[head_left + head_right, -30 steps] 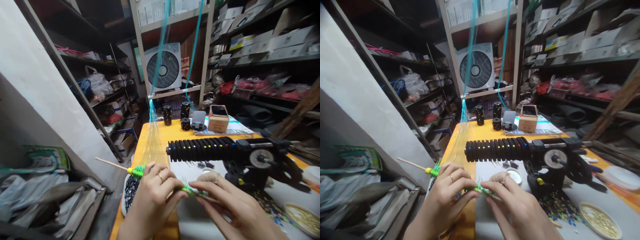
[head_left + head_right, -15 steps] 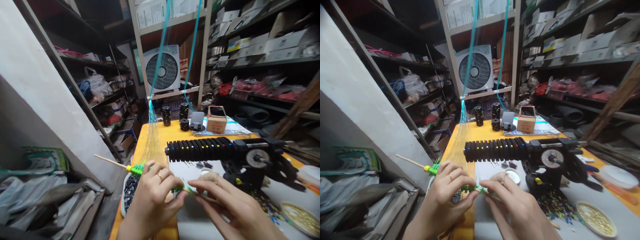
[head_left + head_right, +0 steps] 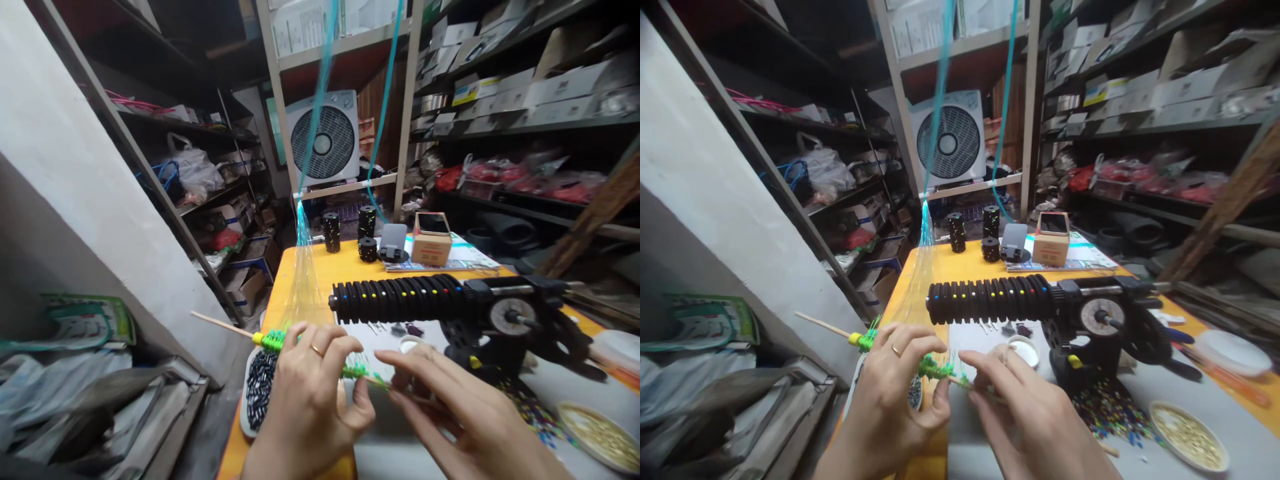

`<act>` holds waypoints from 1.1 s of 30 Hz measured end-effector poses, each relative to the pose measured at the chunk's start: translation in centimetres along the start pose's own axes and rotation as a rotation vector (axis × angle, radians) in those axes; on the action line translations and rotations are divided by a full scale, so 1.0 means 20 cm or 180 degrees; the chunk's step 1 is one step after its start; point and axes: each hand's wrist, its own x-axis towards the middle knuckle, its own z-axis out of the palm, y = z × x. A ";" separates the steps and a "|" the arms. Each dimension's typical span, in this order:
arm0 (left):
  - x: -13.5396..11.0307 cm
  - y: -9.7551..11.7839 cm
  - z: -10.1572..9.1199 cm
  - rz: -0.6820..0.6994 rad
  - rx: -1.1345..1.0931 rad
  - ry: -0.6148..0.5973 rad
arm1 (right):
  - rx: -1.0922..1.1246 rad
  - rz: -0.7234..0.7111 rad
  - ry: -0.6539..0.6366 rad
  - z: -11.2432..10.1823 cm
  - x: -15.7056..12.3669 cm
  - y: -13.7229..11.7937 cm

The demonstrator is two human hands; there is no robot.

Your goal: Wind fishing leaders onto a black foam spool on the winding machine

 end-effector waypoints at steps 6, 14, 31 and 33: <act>-0.02 -0.02 -0.02 0.0014 -0.0189 -0.0263 | 0.0029 0.0055 -0.0099 0.01 -0.02 0.01; -0.02 0.00 -0.02 -0.0029 -0.0454 -0.0491 | 0.0065 0.0043 -0.0049 0.00 -0.01 0.01; -0.02 -0.01 -0.02 0.0007 -0.0437 -0.0567 | -0.0117 -0.0035 0.0063 0.00 -0.01 0.01; -0.02 -0.01 -0.02 -0.0002 -0.0462 -0.0549 | -0.0138 -0.0054 0.0084 0.00 -0.02 0.02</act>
